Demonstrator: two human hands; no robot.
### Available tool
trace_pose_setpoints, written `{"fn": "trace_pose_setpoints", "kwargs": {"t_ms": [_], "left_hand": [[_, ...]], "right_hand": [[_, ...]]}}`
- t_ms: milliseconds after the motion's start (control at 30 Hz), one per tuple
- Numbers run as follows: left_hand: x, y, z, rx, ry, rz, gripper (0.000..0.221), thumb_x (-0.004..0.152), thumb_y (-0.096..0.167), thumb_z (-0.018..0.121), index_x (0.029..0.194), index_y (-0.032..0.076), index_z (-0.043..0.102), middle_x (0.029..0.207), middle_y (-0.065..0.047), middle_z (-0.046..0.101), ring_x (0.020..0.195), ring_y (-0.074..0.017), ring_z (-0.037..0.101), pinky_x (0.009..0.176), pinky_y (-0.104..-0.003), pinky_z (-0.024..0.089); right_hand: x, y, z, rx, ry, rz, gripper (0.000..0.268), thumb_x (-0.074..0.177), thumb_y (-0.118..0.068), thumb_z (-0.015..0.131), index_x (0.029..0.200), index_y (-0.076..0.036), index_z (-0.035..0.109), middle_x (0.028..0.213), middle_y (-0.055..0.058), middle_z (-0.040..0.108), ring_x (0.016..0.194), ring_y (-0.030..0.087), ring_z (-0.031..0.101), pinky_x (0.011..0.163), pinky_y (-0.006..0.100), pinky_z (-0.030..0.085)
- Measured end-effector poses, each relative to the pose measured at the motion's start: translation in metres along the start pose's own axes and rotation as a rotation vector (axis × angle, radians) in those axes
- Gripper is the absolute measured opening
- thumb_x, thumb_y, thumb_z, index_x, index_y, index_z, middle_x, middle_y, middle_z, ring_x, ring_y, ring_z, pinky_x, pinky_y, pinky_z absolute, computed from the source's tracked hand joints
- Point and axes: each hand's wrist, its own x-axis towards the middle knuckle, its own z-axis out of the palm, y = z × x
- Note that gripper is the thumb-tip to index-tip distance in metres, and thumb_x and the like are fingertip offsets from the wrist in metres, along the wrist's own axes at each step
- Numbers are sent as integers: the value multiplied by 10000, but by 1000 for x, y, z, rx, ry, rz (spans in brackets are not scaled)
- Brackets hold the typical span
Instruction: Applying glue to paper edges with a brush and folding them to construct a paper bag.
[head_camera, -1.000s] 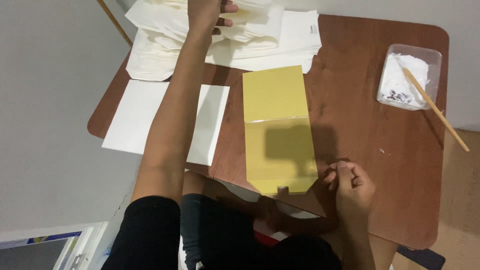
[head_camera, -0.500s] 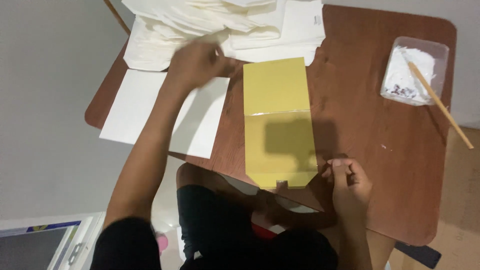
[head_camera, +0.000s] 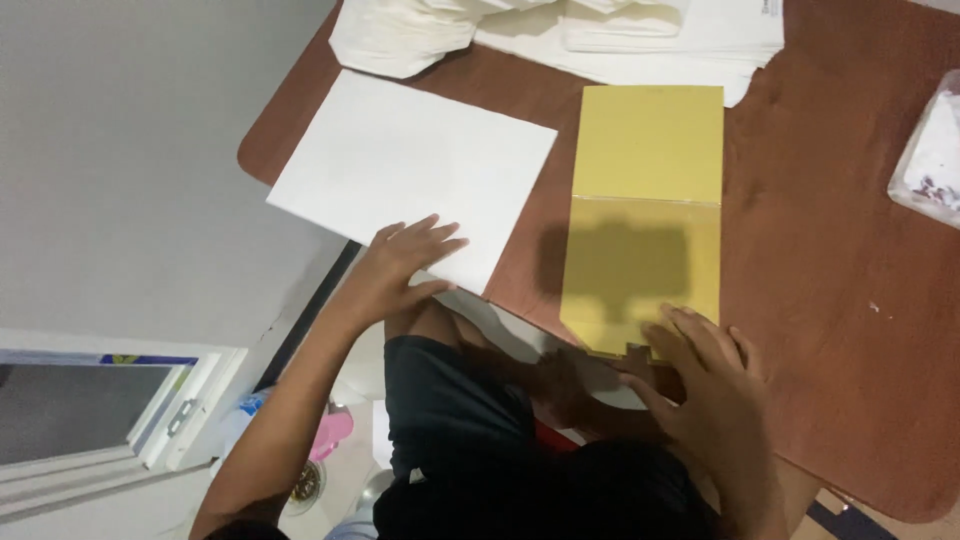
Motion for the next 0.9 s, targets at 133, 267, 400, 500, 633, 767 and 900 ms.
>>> {"fn": "trace_pose_setpoints", "kwargs": {"t_ms": [133,267,400,500,633,767,900], "left_hand": [[5,-4,-12,-202,179,200,283,969,183,732,1245,124,733,1309,-85,722,1304,-381,638,952,-448,548],[5,-3,-11,-490,277,-131,230,967,207,701,1089,24,767,1134,-150,773,1052,-295,737,954,-399,578],[11,-20,7,-636,565,-360,158,978,280,720,941,126,721,1127,-46,727,1161,-208,659,1079,-385,472],[22,15,-18,-552,645,-73,230,1081,242,566,975,49,633,1229,-138,710,1181,-284,675,1019,-384,514],[47,56,-14,-496,506,271,77,1069,110,551,1090,74,616,1364,-168,647,1268,-329,638,1080,-460,478],[73,107,4,-438,239,231,329,909,79,695,1221,33,604,1396,-164,610,1292,-361,590,1079,-472,430],[81,130,66,-37,115,411,135,868,209,638,987,145,633,1574,-186,416,1474,-460,368,1052,-678,364]], "right_hand": [[-21,9,10,54,-10,59,441,816,-453,762,1183,-213,721,1388,9,665,1293,247,607,1105,528,431],[-47,18,15,78,114,88,304,872,-228,790,1171,-189,753,1302,4,712,1213,227,661,1131,488,475],[-60,6,1,269,185,140,276,857,-42,761,1129,-86,754,1261,62,726,1264,260,656,1237,492,431],[-63,-2,-7,374,313,156,158,952,35,671,1077,-25,746,1176,126,737,1231,317,680,1237,530,472],[-89,32,1,557,500,357,211,1068,129,498,1043,42,688,1250,224,696,1244,333,685,1196,408,506],[-130,81,1,490,757,982,74,1057,-119,670,993,-87,653,931,-35,570,873,62,483,716,272,430],[-102,56,-55,1009,1161,832,633,811,49,461,1379,-173,633,1392,106,701,1183,324,737,944,481,683]]}}
